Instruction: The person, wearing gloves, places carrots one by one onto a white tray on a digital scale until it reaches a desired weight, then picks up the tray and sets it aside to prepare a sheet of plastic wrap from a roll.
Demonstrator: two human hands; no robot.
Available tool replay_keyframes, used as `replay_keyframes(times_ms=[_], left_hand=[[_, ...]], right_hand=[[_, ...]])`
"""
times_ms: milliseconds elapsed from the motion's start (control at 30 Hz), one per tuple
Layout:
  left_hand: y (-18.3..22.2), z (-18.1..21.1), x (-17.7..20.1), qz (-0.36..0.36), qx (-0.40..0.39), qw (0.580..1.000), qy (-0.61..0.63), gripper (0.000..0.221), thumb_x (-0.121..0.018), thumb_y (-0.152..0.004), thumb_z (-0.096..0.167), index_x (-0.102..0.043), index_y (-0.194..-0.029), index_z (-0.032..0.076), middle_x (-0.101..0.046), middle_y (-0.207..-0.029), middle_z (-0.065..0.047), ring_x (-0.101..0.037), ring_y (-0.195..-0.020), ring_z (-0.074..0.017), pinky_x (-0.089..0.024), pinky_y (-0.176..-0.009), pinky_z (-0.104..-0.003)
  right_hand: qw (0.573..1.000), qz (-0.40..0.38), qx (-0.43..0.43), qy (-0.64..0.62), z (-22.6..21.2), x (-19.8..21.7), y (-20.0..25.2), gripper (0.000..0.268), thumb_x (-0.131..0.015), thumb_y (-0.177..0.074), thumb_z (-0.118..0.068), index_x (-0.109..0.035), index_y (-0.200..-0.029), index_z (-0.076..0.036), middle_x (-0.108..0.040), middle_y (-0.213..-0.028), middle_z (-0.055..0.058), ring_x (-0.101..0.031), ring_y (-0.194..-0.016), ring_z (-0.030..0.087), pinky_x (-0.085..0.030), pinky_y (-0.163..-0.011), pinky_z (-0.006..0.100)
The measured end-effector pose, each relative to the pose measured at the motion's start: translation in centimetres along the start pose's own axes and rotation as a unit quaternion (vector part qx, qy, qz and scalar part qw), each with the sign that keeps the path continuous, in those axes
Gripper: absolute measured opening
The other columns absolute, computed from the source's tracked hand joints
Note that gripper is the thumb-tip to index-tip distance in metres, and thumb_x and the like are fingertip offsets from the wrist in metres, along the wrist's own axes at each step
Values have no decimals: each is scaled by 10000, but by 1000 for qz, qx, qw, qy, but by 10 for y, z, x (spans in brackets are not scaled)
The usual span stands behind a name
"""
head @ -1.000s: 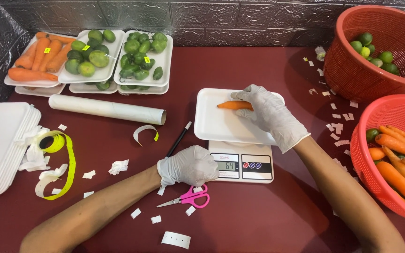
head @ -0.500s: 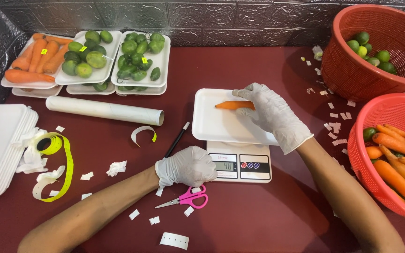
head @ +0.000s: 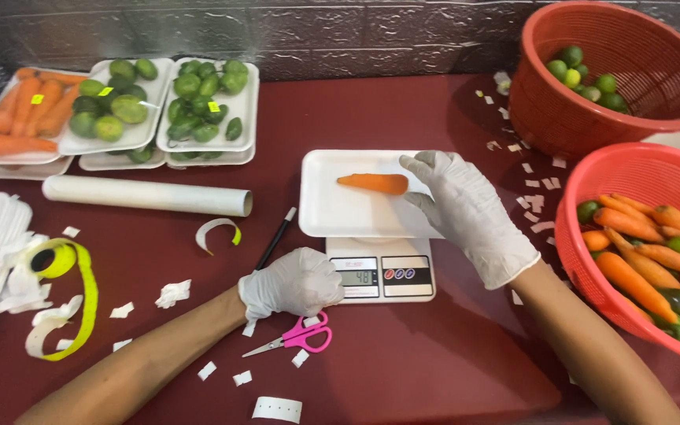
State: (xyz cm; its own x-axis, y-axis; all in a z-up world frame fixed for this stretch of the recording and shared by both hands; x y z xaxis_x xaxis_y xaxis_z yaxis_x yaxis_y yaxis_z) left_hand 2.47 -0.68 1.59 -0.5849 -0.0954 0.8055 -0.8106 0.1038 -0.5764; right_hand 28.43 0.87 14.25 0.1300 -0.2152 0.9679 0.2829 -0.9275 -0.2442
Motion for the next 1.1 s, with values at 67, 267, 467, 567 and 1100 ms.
replay_keyframes(times_ms=[67, 267, 467, 567, 1100], left_hand=[[0, 1, 0, -3, 2, 1000, -1, 175, -558, -774, 165, -422, -671, 204, -386, -668, 27, -452, -593, -197, -450, -521, -339], [-3, 1, 4, -77, 12, 997, 10, 173, -537, -701, 102, -433, -611, 206, -430, -618, 36, -447, -558, -209, -400, -490, -342], [-2, 0, 1, -147, 20, 989, 10, 200, -561, -664, 49, -495, -569, 211, -479, -563, 27, -446, -517, -240, -343, -458, -365], [0, -1, 0, -166, 25, 986, 14, 183, -565, -631, 52, -490, -563, 205, -470, -550, 24, -442, -512, -244, -335, -435, -372], [1, -2, -1, -145, 39, 989, 13, 211, -560, -635, 34, -469, -557, 207, -465, -552, 26, -433, -502, -235, -333, -430, -361]], right_hand=[[1000, -2, 4, 28, 10, 2, 17, 476, -727, -923, -310, -623, -1361, -153, -639, -1264, 82, -619, -1230, 314, -583, -955, 431], [998, -2, -28, 62, 46, 35, 75, 458, -693, -905, -295, -646, -1342, -165, -685, -1229, 85, -657, -1109, 332, -561, -913, 465], [941, -91, -301, 128, 117, 88, 145, 434, -640, -889, -482, -691, -1316, -421, -776, -1128, -8, -763, -998, 330, -598, -800, 476], [927, -72, -342, 135, 222, 64, 204, 498, -730, -775, -417, -747, -1272, -402, -788, -1177, -31, -765, -1042, 292, -576, -860, 413], [950, -23, -306, 54, 342, -10, 290, 528, -877, -732, -169, -775, -1241, -265, -767, -1010, 87, -723, -932, 285, -544, -911, 394]])
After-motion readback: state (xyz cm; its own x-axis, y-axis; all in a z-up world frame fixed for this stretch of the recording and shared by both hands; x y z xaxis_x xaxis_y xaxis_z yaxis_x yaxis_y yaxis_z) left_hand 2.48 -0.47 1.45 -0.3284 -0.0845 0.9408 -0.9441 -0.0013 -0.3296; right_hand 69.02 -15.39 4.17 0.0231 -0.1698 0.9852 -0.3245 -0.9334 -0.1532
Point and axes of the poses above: each hand's wrist, its own y-axis away from the middle knuckle, its own x-axis out of the back of the hand, z = x × y, the point moved 3 cm from there along -y, towards the middle knuckle
